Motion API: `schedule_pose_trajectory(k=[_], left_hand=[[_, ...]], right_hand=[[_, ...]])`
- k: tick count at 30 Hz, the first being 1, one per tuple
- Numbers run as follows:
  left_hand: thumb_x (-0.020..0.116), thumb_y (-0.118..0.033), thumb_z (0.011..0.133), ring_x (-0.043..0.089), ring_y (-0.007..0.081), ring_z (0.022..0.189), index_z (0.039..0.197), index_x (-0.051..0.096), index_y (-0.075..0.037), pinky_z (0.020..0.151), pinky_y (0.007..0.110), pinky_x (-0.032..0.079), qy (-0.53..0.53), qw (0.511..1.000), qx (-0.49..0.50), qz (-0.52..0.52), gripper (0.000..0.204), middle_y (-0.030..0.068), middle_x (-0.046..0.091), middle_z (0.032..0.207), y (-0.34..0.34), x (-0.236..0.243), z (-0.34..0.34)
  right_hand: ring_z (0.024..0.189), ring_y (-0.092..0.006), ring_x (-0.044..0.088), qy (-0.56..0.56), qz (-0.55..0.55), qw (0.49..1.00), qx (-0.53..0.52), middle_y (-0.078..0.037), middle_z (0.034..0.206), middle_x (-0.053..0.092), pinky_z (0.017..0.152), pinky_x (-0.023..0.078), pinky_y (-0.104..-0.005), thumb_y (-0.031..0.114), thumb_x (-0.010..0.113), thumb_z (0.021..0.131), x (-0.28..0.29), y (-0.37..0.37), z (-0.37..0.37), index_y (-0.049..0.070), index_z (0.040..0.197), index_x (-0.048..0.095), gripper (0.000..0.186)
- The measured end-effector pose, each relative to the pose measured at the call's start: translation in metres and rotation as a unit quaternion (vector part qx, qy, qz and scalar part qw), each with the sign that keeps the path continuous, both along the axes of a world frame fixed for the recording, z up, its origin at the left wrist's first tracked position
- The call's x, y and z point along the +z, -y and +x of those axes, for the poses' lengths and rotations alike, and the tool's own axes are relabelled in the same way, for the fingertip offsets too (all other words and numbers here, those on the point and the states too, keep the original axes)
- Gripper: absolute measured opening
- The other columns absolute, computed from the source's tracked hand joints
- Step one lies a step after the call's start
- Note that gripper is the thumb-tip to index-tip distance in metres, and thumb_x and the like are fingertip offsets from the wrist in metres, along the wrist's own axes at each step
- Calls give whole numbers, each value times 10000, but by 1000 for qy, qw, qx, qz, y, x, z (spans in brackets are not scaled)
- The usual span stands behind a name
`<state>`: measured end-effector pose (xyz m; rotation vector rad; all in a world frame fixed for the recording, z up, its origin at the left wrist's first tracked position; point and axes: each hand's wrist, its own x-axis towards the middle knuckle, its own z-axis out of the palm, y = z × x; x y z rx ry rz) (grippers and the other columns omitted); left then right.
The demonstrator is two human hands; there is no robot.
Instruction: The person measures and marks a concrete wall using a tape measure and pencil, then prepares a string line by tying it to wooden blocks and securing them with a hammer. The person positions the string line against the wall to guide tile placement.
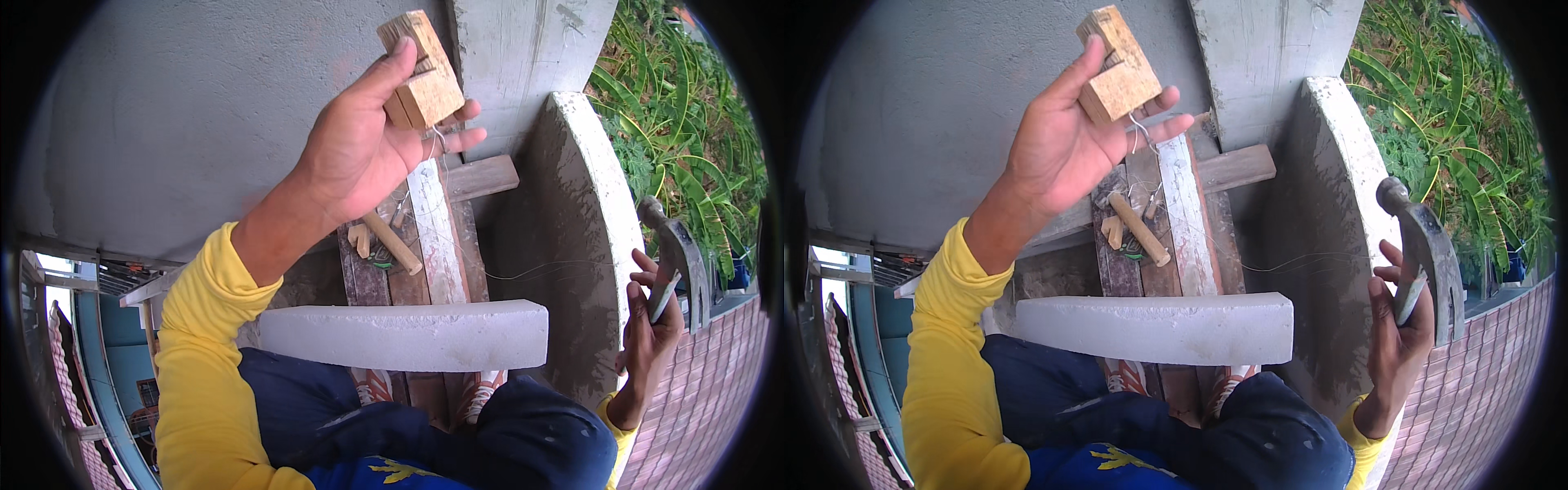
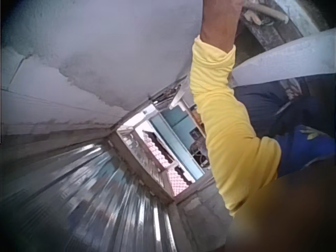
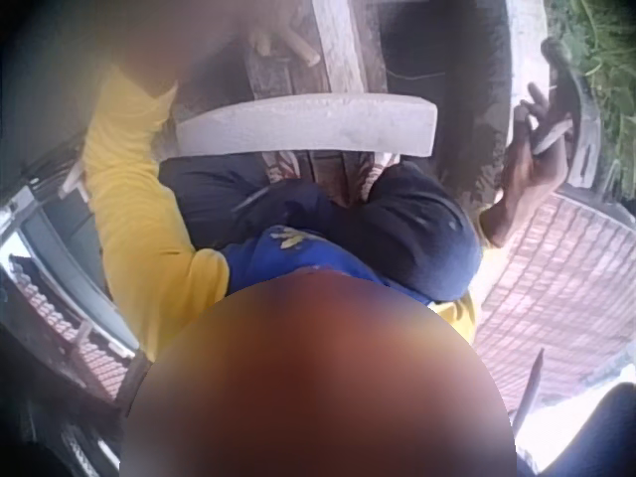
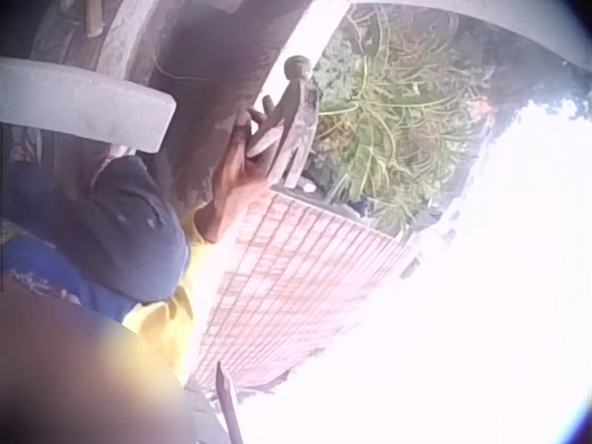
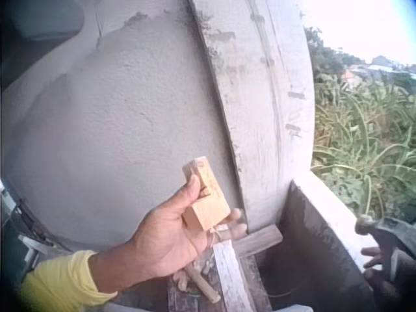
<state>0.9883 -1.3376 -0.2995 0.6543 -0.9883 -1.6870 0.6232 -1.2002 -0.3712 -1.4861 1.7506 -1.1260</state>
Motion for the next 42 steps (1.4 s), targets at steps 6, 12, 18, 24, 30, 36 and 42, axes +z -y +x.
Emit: schedule_pose_trajectory(k=[6,12,18,24,30,36,42], left_hand=[[447,-501,1102,555,203,1240,1441,433,-74,1122,424,405,67,988,50,131,546,125,576,1323,-40,-41,-20],[426,-510,1106,576,183,1198,1412,461,-79,1104,414,405,-8,990,36,137,530,82,599,1292,-53,-61,-33],[514,-680,1009,627,141,1064,1216,522,-147,944,368,509,-43,991,79,102,572,18,630,1108,-52,-72,-43],[497,-539,1071,700,189,710,1172,475,-90,650,323,587,-93,969,156,169,460,78,637,877,-54,-69,-55],[477,-531,1077,641,176,621,1180,461,-57,567,327,551,4,981,181,68,485,84,605,815,-43,-78,-60],[494,-475,1086,621,150,634,1059,535,-76,599,312,539,-39,970,149,187,402,45,600,802,-32,-70,-58],[490,-449,1095,681,189,685,1093,503,-70,659,354,618,-35,976,168,136,379,89,635,859,-23,-74,-52]], right_hand=[[494,-37,501,202,38,969,136,39,645,594,457,367,-230,210,766,975,26,52,95,26,1000,736,188],[582,-43,529,125,-70,966,215,32,705,623,540,409,-227,241,768,975,-2,67,137,24,1118,741,261],[638,-56,512,137,16,960,243,30,764,602,573,384,-225,221,684,1035,-11,53,156,5,1079,691,221],[515,-21,412,194,37,961,193,27,626,513,478,260,-211,305,625,1066,-28,41,165,38,867,633,333],[488,-23,399,176,23,968,178,33,578,485,468,254,-220,317,618,1070,-29,35,178,41,850,624,354],[551,-51,462,148,-38,967,205,26,633,550,518,327,-236,286,652,1058,-43,55,165,20,899,674,310],[521,-41,462,193,3,962,193,29,589,537,489,325,-237,273,676,1037,-31,59,170,27,883,691,291]])
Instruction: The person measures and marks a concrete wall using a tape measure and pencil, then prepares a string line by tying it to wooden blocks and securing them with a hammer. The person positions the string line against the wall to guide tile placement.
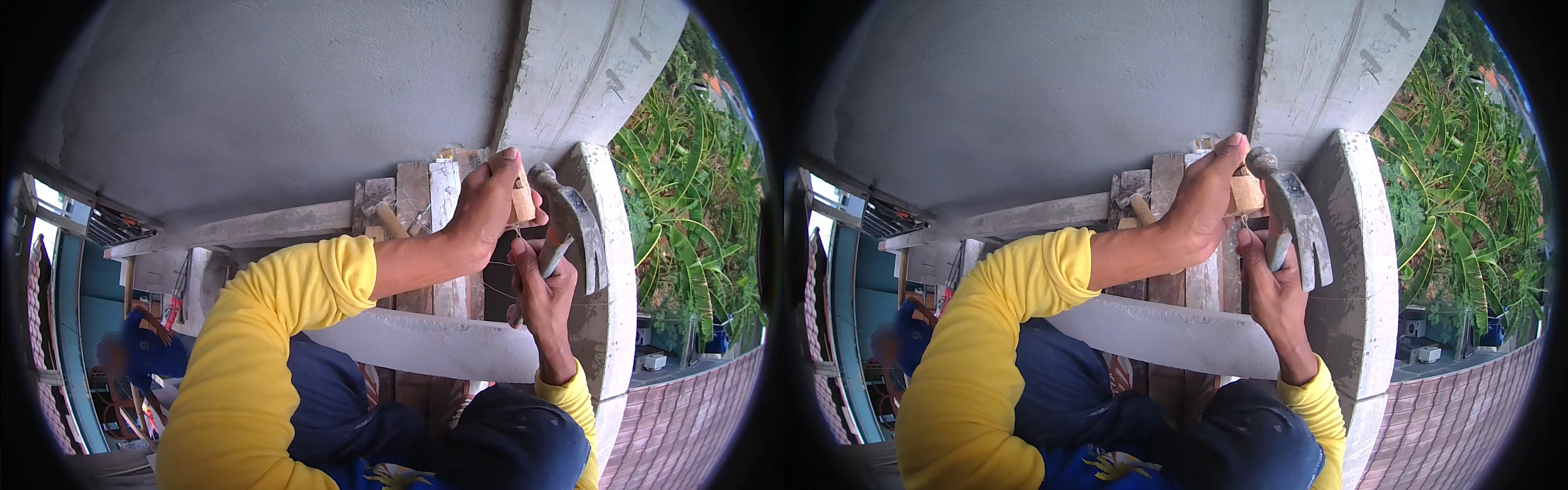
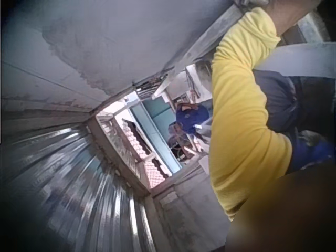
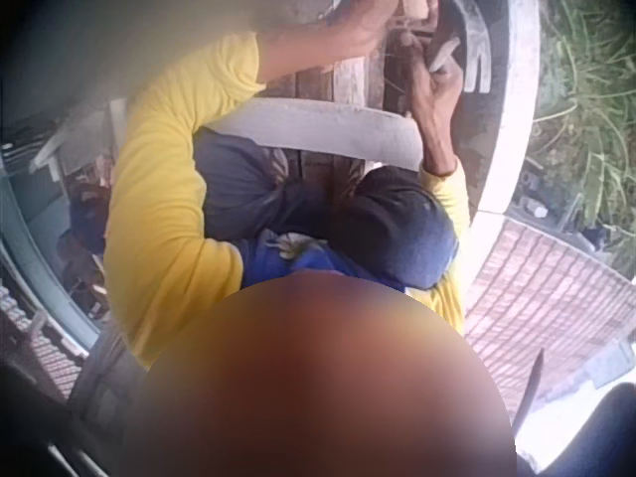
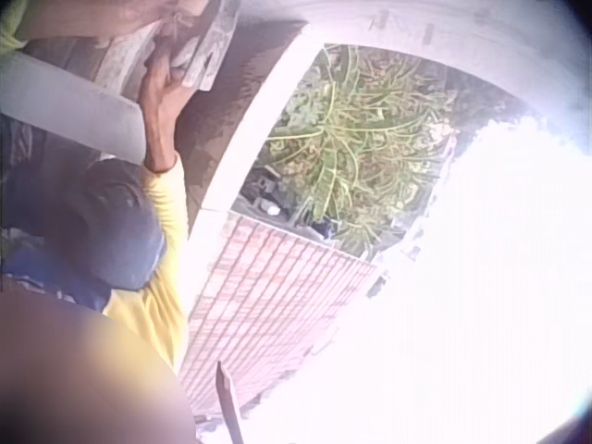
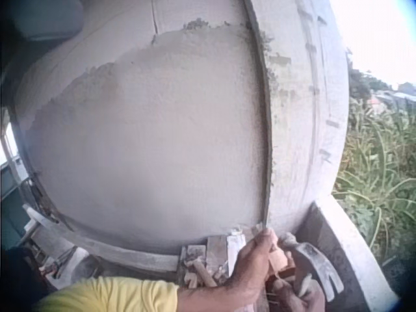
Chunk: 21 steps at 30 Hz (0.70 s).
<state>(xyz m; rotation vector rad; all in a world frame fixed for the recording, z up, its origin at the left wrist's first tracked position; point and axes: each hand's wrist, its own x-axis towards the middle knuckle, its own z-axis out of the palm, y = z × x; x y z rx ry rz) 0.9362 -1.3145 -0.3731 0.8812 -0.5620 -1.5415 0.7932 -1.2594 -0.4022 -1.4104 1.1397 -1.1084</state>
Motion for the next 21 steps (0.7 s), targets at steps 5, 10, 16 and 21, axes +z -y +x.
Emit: schedule_pose_trajectory(k=[5,10,16,21], left_hand=[[486,-403,1096,650,200,692,1167,473,-73,723,419,652,-3,981,167,-100,338,95,603,904,54,32,48],[678,-350,1009,707,261,932,1205,498,-31,947,456,591,333,912,191,-144,416,129,657,994,82,31,193],[752,-87,826,707,188,746,956,664,-9,626,324,586,479,851,-89,196,175,109,704,868,70,-130,274],[715,-82,792,692,210,681,918,698,47,587,364,560,611,741,-106,258,181,137,715,861,40,-212,288]], right_hand=[[550,-27,457,-52,-39,998,14,53,650,556,502,336,-223,289,679,1041,-37,-23,-19,86,886,670,255],[511,-20,434,-46,8,998,-48,45,586,509,453,291,-217,254,672,1042,31,-30,-41,34,908,695,259],[431,-24,380,74,-118,977,-163,14,615,507,403,248,-193,216,646,1048,68,-3,-111,-3,974,661,231],[439,-20,393,51,-45,988,-136,20,607,519,399,237,-203,262,665,1042,51,7,-92,-8,989,681,275]])
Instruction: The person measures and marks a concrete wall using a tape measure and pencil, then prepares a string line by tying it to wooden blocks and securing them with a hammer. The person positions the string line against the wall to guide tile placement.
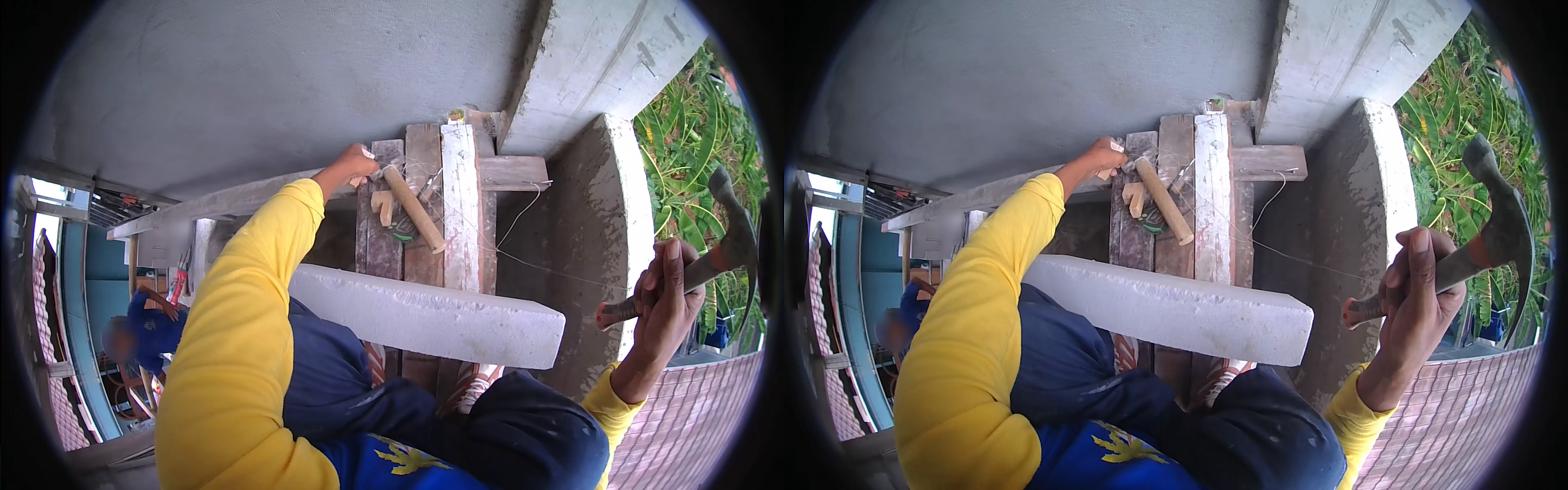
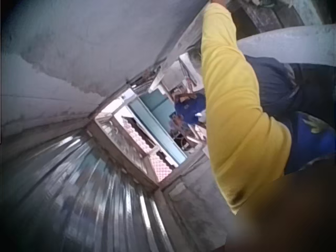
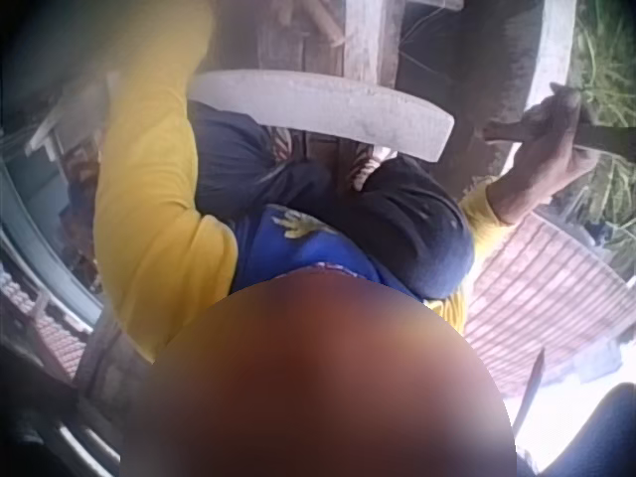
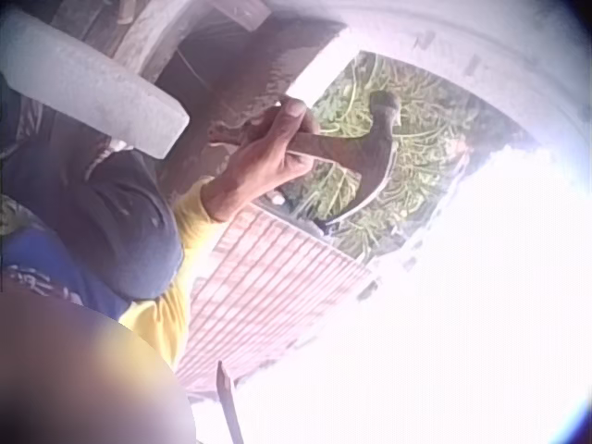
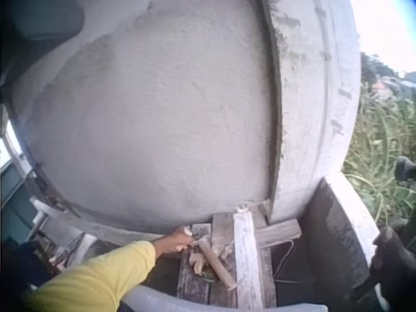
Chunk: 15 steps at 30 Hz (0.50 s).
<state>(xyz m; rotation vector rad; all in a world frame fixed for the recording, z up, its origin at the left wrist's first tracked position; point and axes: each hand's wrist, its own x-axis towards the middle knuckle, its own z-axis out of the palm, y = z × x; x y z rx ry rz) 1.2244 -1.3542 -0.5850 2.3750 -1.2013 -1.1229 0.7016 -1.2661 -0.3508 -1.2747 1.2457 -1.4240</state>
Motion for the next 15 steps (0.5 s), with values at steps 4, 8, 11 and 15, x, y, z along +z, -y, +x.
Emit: schedule_pose_trajectory(k=[4,8,11,15], left_hand=[[742,-184,783,751,279,842,1072,696,55,698,398,587,54,997,-35,33,378,204,749,1015,11,-23,3],[783,-228,770,724,323,1040,1174,666,-7,871,414,569,175,979,-93,-53,475,197,733,1147,8,-55,11],[807,-213,757,706,302,1054,1201,655,-59,898,409,549,122,989,-77,-42,494,159,729,1137,15,-63,27],[809,-215,756,706,290,1021,1210,657,-71,879,405,552,148,979,-137,-40,499,159,721,1120,16,-63,21]], right_hand=[[437,-20,380,-131,46,989,55,52,568,487,418,245,-221,295,711,1013,-18,4,7,13,979,729,285],[496,-1,398,-147,152,962,171,62,618,510,461,277,-228,211,766,974,-29,13,39,50,1056,744,182],[636,-72,435,-214,105,936,259,24,660,482,579,388,-287,227,812,928,-91,32,62,27,879,623,280],[592,-352,568,-367,56,855,363,-181,648,596,622,486,-430,393,769,932,-143,50,99,11,921,687,392]])
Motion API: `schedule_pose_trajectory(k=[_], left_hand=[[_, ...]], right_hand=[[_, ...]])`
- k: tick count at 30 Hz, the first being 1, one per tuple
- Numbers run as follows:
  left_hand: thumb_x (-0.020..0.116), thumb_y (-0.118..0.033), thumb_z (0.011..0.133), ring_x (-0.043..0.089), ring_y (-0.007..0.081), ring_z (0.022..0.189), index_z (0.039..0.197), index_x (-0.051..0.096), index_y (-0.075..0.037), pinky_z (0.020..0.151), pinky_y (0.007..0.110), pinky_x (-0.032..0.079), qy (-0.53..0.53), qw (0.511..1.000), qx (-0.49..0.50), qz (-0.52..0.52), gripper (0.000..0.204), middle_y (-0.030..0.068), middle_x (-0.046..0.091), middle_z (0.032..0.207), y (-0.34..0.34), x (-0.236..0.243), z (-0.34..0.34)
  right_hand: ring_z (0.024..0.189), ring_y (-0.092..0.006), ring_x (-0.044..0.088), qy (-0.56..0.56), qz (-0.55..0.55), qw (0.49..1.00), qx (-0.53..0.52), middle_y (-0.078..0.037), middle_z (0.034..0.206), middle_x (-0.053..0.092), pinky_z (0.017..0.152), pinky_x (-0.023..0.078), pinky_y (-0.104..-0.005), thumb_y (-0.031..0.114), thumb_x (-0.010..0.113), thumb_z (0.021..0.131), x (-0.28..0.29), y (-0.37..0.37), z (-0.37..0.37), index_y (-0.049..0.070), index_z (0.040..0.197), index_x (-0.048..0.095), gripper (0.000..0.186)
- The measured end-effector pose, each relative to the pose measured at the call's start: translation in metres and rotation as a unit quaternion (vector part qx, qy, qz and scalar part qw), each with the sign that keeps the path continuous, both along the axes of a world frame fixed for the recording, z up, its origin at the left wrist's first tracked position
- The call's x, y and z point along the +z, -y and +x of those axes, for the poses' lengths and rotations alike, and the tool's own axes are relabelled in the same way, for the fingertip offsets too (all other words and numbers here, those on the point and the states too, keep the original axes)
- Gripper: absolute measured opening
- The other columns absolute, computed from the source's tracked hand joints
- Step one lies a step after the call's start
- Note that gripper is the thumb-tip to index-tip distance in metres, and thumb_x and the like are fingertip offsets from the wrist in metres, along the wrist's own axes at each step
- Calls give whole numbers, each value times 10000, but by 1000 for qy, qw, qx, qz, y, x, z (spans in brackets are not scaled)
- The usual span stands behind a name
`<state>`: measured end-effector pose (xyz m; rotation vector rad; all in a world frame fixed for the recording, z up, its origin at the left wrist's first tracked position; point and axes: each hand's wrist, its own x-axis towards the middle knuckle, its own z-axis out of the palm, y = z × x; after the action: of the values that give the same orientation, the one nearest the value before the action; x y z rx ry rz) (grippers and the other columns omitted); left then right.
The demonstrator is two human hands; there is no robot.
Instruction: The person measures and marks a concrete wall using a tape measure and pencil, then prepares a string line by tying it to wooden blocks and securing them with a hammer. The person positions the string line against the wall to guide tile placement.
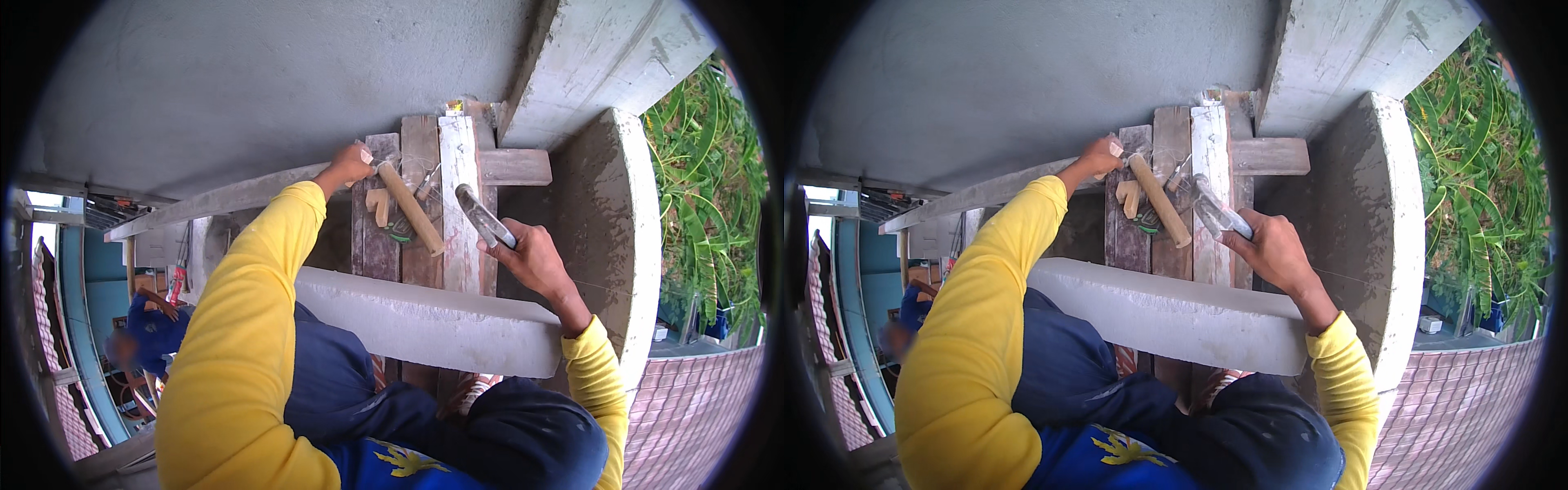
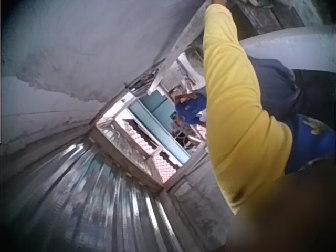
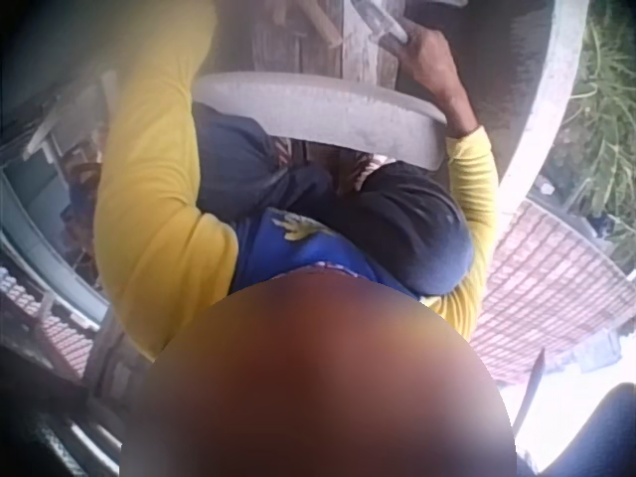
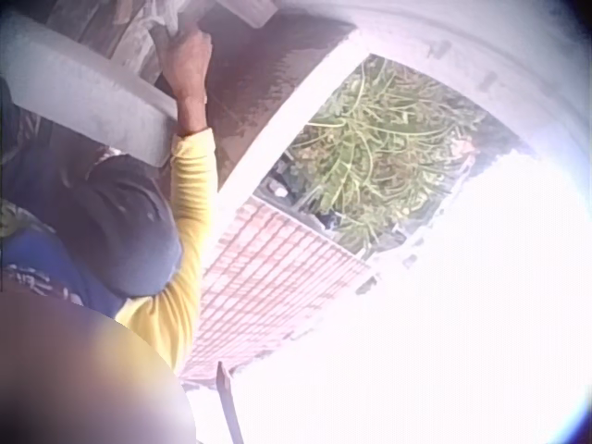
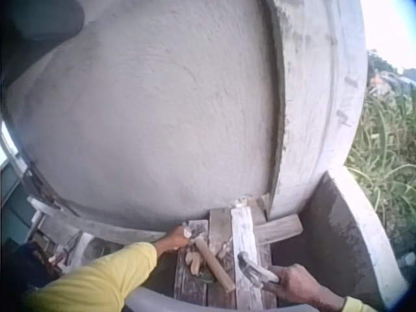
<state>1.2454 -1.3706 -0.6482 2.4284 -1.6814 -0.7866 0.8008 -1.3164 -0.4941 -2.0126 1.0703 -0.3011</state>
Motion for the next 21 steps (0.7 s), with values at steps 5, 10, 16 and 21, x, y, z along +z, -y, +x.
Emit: schedule_pose_trajectory(k=[5,10,16,21], left_hand=[[789,-186,782,683,250,970,1273,657,-83,848,380,547,-124,991,35,25,519,123,713,1094,2,10,-8],[775,-159,813,675,210,942,1279,674,-46,812,357,542,-237,959,98,120,491,75,707,1055,21,21,3],[789,-89,803,688,176,901,1246,702,-46,762,355,556,-306,927,178,122,454,56,723,1059,21,16,3],[790,-99,821,699,174,923,1253,701,-43,787,358,572,-376,903,206,33,445,41,738,1139,22,27,5]], right_hand=[[885,-425,694,-21,6,986,164,-222,882,711,797,532,-505,484,754,909,-39,5,45,48,1045,726,457],[929,-400,688,-40,57,965,251,-217,982,714,858,525,-454,409,787,901,-74,19,78,-4,1130,703,480],[1014,-412,695,-33,183,967,175,-233,1000,720,905,536,-467,255,827,807,-102,4,121,48,1124,713,395],[858,-318,685,57,214,965,144,-190,926,702,830,532,-413,107,750,802,-106,5,128,36,1078,689,291]])
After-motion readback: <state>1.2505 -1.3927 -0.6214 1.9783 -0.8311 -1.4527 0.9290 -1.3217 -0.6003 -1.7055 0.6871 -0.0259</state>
